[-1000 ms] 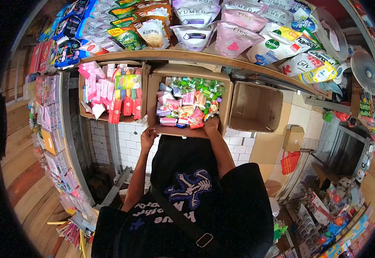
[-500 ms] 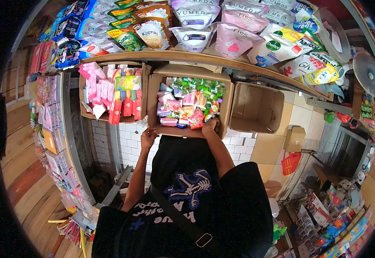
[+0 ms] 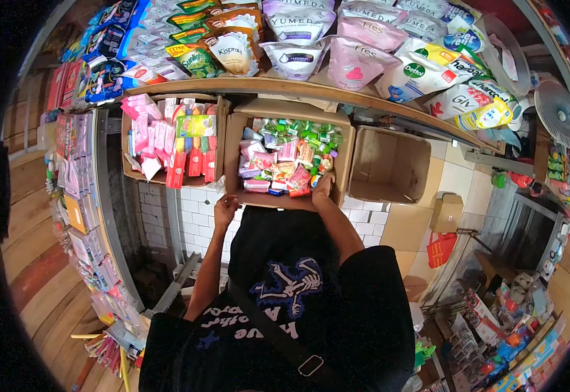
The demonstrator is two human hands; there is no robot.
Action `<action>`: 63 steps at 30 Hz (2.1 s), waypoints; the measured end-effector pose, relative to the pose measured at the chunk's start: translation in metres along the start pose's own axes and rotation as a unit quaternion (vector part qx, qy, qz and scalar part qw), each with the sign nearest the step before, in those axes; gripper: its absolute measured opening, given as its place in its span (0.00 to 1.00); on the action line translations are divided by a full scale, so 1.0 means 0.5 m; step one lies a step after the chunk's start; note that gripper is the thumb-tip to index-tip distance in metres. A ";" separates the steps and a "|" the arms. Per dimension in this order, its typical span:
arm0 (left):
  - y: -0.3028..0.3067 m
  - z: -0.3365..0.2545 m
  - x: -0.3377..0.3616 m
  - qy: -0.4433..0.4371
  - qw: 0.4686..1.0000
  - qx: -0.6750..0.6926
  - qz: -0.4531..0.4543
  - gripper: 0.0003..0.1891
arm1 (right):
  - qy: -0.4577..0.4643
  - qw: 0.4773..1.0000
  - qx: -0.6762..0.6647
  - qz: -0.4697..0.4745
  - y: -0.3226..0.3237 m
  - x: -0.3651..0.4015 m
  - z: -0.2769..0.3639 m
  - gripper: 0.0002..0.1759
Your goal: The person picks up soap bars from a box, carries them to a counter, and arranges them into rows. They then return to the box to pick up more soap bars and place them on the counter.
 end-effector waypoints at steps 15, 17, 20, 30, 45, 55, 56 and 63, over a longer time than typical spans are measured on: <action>-0.002 0.012 -0.001 -0.015 1.000 0.024 0.001 0.10 | -0.054 0.991 0.088 -0.089 0.144 -0.011 -0.208 0.18; -0.001 0.005 0.001 -0.016 1.000 0.014 -0.006 0.10 | -0.062 0.980 0.130 -0.135 0.184 0.013 -0.256 0.17; 0.003 -0.005 0.009 -0.024 0.999 0.015 -0.021 0.10 | -0.030 0.979 0.112 -0.165 0.198 -0.002 -0.282 0.16; 0.004 -0.003 0.010 -0.014 0.999 0.007 -0.031 0.08 | -0.013 0.920 -0.033 -0.391 0.204 0.041 -0.256 0.18; 0.004 -0.028 0.018 -0.020 0.997 -0.045 -0.053 0.09 | 0.216 0.842 -0.367 -0.331 0.185 0.129 -0.014 0.29; -0.087 -0.137 -0.049 -0.128 0.975 -0.180 0.000 0.15 | 0.153 0.849 -0.385 -0.328 0.088 0.077 -0.035 0.11; -0.105 -0.138 -0.060 -0.119 0.965 -0.232 0.011 0.18 | 0.156 0.857 -0.373 -0.319 0.079 0.074 -0.034 0.11; -0.194 -0.039 -0.108 -0.037 0.916 -0.371 0.151 0.35 | 0.118 0.875 -0.431 -0.186 0.081 0.061 -0.044 0.18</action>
Point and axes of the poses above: each hand's wrist, its own x-axis away from the middle knuckle, its own y-axis out of the back of the hand, z = x × y, the point moved 9 cm from there along -x, towards the middle knuckle, and after that the axes turned 3 degrees about -y, right-handed, at the moved point
